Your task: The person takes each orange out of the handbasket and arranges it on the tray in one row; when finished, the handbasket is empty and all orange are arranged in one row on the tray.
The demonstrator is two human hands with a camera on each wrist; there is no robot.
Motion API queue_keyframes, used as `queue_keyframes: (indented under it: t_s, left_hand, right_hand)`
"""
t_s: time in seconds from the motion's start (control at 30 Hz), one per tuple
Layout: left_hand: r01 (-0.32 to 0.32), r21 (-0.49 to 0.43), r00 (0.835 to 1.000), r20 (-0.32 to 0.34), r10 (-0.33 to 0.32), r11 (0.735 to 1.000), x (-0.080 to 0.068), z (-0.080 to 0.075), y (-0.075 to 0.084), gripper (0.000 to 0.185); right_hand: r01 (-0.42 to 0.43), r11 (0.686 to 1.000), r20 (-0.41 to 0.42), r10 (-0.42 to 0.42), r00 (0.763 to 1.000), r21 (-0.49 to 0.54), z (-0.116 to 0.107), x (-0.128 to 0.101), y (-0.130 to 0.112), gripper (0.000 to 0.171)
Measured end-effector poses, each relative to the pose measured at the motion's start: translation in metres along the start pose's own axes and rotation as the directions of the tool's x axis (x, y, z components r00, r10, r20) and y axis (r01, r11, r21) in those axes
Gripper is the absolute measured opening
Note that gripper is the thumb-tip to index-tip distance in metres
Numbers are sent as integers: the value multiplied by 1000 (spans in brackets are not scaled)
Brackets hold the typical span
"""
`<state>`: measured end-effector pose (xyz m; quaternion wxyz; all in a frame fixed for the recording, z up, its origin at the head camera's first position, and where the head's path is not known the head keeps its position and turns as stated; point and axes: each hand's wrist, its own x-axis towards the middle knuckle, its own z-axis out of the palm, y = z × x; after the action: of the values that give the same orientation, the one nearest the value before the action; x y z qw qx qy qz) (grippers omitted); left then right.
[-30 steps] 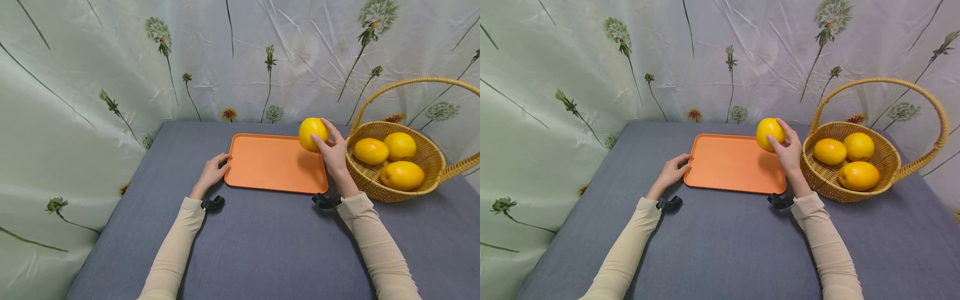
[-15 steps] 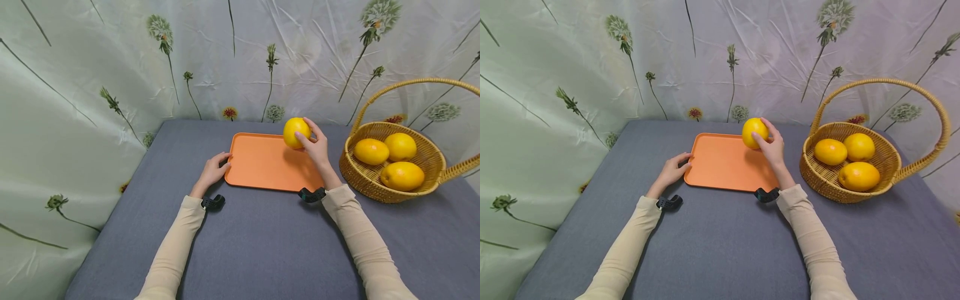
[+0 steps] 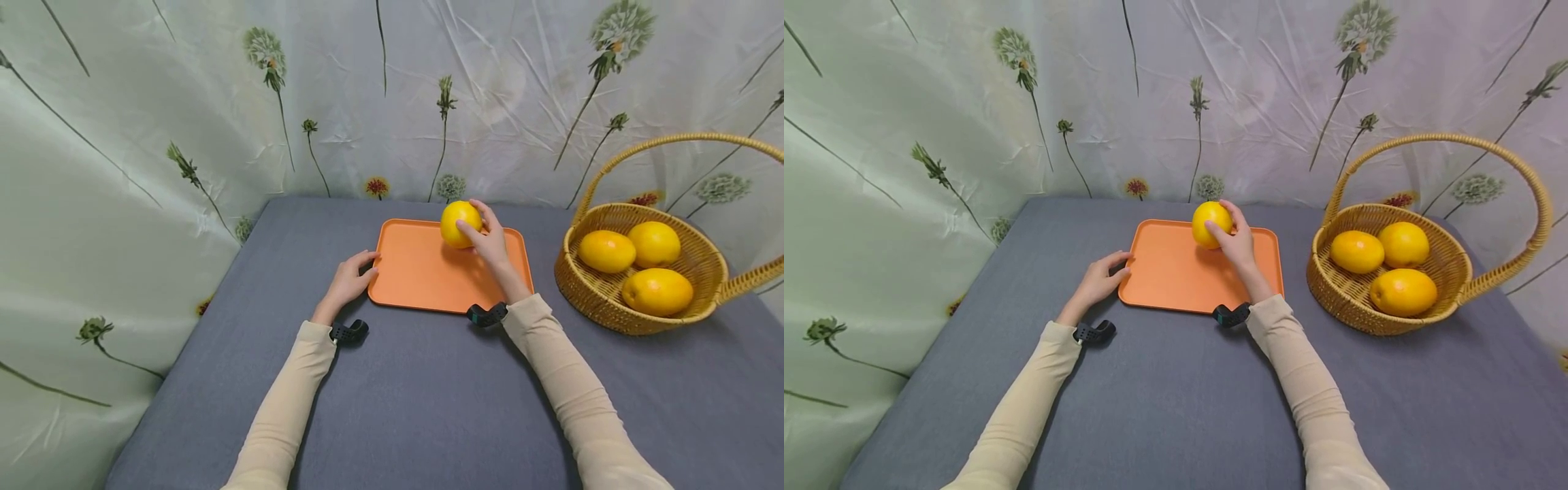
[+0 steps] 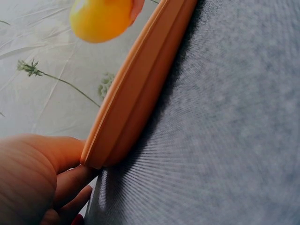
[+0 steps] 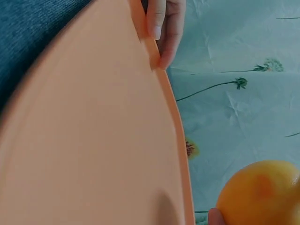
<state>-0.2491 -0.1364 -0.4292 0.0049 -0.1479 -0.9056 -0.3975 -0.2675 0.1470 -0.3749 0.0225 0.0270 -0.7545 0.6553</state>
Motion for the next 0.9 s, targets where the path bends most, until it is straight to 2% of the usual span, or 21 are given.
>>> queue_keyframes:
  t_s: [0.1,0.23,0.4,0.63,0.73,0.9]
  left_hand:
    - [-1,0,1000,-7,1,1000,-1,0,0,41]
    - [-4,7,1000,-14,4,1000,-1,0,-1,41]
    - [-3,5,1000,-6,3,1000,-1,0,-1,41]
    - [-3,5,1000,-13,3,1000,0,1,-2,41]
    - [-4,9,1000,-9,4,1000,-1,1,-2,41]
    - [-2,4,1000,-9,2,1000,-1,1,-2,41]
  right_hand:
    - [-38,999,31,38,999,7,6,5,2,63]
    - [-93,994,62,89,994,65,13,10,3,63]
    - [-146,980,60,139,989,136,20,15,1,61]
    - [-174,971,61,166,984,162,28,22,3,60]
    - [-185,970,55,178,983,161,33,24,4,60]
    - [-170,981,21,169,985,96,39,28,3,59]
